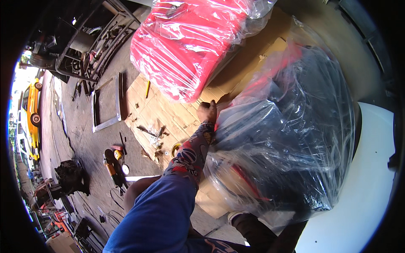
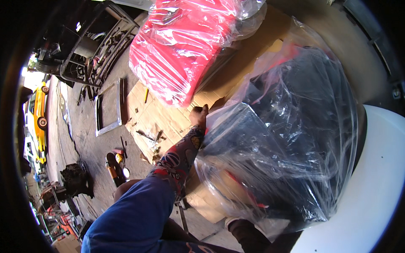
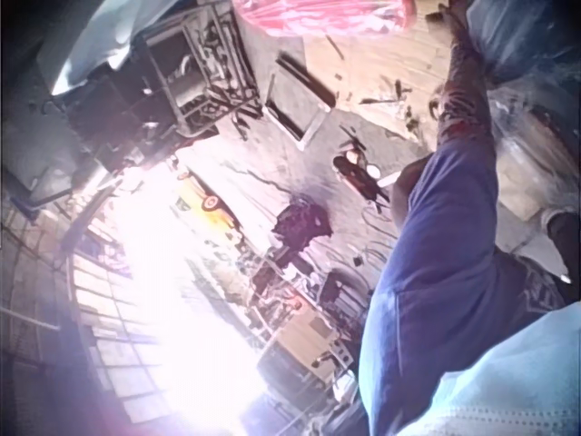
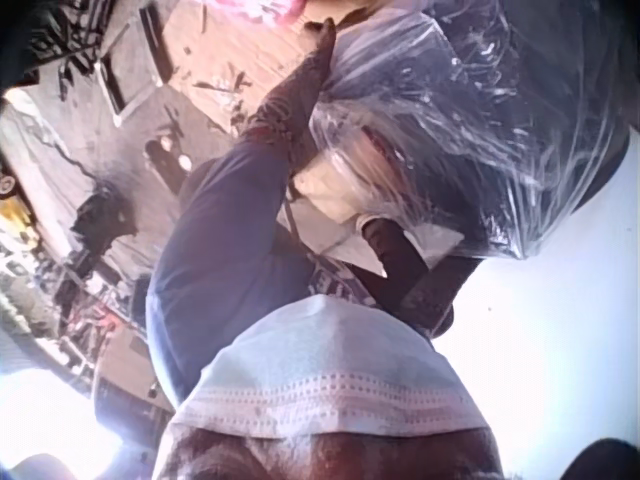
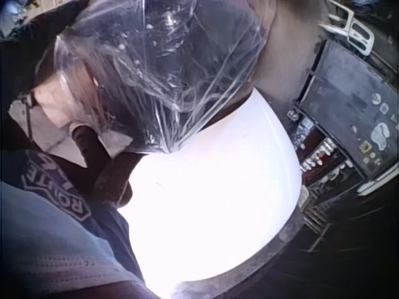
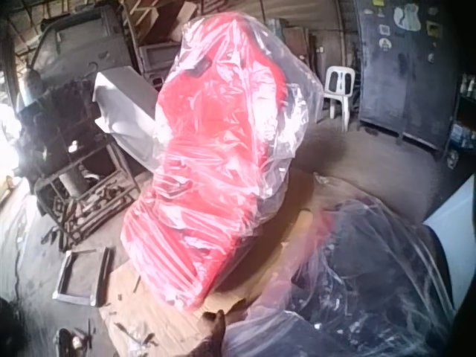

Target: The person wraps red car seats in plastic and secures them with tape. They handle two seats, wrapping each individually and taping the plastic to ensure it stays in place.

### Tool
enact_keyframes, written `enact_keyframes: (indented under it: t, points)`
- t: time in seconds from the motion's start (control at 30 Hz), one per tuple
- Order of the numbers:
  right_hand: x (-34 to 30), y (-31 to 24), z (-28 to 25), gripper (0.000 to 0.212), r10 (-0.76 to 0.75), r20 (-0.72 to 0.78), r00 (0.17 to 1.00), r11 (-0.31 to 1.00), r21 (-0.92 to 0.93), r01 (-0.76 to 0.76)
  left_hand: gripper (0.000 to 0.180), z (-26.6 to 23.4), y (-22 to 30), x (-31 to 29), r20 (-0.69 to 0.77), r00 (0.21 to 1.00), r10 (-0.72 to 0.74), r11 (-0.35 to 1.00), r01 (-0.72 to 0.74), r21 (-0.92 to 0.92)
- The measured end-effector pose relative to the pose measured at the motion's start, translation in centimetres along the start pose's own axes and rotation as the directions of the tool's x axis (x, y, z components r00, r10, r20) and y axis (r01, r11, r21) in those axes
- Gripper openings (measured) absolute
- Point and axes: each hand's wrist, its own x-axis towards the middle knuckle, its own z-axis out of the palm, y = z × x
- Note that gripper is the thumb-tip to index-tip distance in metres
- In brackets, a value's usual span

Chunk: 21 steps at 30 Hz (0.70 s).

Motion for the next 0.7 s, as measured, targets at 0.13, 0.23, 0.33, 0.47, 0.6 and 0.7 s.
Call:
enact_keyframes:
  t: [0.13, 0.23, 0.33, 0.47, 0.6, 0.7]
  points:
    - [3.8, 0.1, -2.8, 0.085, 0.007, -0.029, 1.000, 1.000, 0.010, -0.007, 0.047, -1.8, 0.5, -0.6, -0.071, 0.990, -0.120, 0.993, 0.121, 0.007]
    - [4.8, 0.3, -4.4, 0.088, 0.044, -0.048, 0.998, 0.998, 0.042, -0.042, 0.043, -2.2, -0.4, 0.1, 0.057, 0.867, -0.494, 0.697, 0.434, -0.571]
    - [4.2, 0.0, -4.7, 0.090, 0.040, -0.059, 0.997, 0.999, -0.003, -0.040, 0.035, -2.3, -2.8, 0.6, 0.355, 0.751, -0.556, 0.301, 0.581, -0.756]
    - [2.8, -0.7, -3.4, 0.087, -0.034, -0.084, 0.996, 0.988, -0.154, 0.021, 0.037, -1.6, -6.8, 1.3, 0.340, 0.810, -0.478, 0.447, 0.557, -0.699]
    - [2.8, -0.7, -2.7, 0.076, -0.236, -0.033, 0.971, 0.962, -0.148, 0.229, 0.058, -1.8, -8.8, 1.6, 0.555, 0.820, 0.141, 0.932, -0.300, 0.206]
    - [3.6, -0.1, -3.6, 0.073, -0.136, -0.081, 0.987, 0.986, -0.110, 0.127, 0.072, -2.2, -8.1, 0.6, 0.647, 0.747, 0.152, 0.841, -0.442, 0.313]
